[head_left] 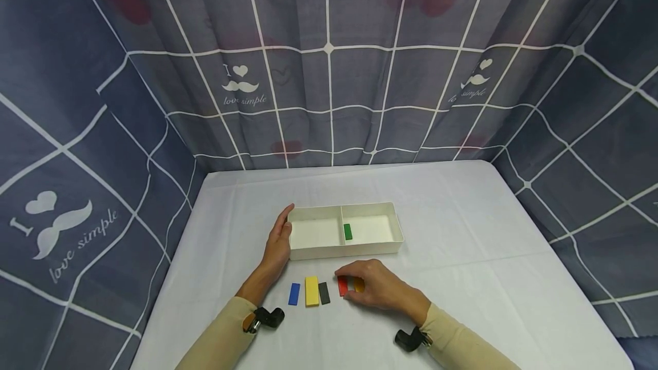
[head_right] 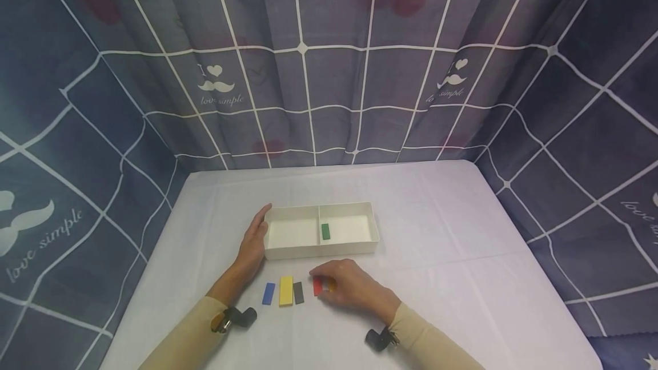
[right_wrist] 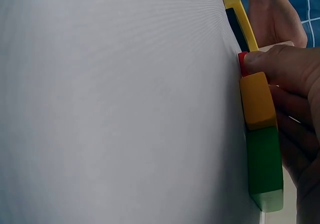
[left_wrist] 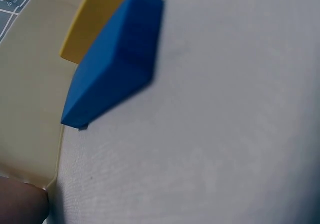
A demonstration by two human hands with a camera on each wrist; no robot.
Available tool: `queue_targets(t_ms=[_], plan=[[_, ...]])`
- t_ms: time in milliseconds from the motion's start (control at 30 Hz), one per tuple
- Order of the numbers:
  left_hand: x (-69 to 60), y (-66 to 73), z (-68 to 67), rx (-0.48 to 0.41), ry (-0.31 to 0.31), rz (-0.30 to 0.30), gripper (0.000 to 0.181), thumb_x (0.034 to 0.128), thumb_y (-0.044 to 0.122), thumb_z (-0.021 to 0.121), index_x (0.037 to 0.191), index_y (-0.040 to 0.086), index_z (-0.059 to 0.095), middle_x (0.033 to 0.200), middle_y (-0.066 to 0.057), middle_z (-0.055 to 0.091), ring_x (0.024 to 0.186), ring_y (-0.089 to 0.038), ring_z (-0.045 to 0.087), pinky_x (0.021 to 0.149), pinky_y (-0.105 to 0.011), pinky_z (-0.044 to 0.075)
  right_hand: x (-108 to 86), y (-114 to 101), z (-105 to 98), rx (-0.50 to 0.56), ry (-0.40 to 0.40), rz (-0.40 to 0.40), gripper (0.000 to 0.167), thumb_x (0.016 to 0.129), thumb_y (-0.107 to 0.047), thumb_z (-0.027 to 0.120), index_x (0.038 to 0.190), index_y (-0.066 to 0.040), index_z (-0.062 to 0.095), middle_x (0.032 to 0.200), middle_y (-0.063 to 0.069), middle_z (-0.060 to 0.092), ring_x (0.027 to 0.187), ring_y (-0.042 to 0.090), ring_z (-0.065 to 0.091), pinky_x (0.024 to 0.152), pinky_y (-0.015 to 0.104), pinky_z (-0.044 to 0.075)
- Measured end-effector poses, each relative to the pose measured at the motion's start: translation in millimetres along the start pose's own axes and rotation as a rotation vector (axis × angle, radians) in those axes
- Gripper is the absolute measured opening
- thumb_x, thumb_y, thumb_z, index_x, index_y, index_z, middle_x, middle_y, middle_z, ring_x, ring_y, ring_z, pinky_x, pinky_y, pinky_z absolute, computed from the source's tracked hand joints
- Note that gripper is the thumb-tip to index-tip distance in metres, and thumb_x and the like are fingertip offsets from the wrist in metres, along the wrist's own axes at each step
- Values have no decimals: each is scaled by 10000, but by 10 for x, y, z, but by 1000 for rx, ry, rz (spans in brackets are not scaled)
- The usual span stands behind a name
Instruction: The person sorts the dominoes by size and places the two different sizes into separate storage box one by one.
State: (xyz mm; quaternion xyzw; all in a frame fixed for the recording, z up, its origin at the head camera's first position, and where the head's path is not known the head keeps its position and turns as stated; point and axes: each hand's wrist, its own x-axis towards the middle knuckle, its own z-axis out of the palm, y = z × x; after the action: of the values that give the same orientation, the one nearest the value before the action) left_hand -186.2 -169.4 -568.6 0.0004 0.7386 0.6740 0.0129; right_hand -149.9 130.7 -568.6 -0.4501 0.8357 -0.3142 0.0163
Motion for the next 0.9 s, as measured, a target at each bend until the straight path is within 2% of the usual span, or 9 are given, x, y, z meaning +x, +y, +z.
queue_targets(t_ms=[167, 567, 733, 900], plan=[[5, 13, 8, 5, 3, -2, 527, 1221, 250, 265, 1747, 272, 275, 1827, -57, 234, 1704, -342, 176, 1383, -613, 123, 8, -4, -18, -1, -4, -9, 447, 898, -220, 925, 1316, -150, 783, 1281, -63, 801, 1146, 38, 734, 1007, 287, 621], [-3, 11, -1, 7, 6, -10, 520, 1221, 271, 270, 1738, 326, 294, 1827, -56, 234, 1704, -340, 176, 1382, -614, 125, 12, -32, -30, 24, -32, 44, 435, 929, -182, 892, 1345, -146, 773, 1301, -70, 795, 1164, 28, 718, 1025, 282, 609], [-8, 3, -2, 17, 7, -14, 518, 1220, 268, 280, 1732, 345, 301, 1830, -43, 224, 1707, -337, 165, 1382, -617, 121, 8, -48, -43, 33, -30, 49, 433, 936, -189, 889, 1351, -149, 771, 1303, -79, 793, 1183, 28, 717, 1035, 285, 606], [1, -6, -2, 12, 5, -7, 520, 1221, 261, 280, 1739, 310, 294, 1831, -32, 215, 1709, -333, 162, 1383, -612, 122, 21, -55, -87, 40, -12, 38, 435, 932, -163, 889, 1349, -132, 770, 1308, -69, 792, 1197, 48, 723, 1043, 304, 611]])
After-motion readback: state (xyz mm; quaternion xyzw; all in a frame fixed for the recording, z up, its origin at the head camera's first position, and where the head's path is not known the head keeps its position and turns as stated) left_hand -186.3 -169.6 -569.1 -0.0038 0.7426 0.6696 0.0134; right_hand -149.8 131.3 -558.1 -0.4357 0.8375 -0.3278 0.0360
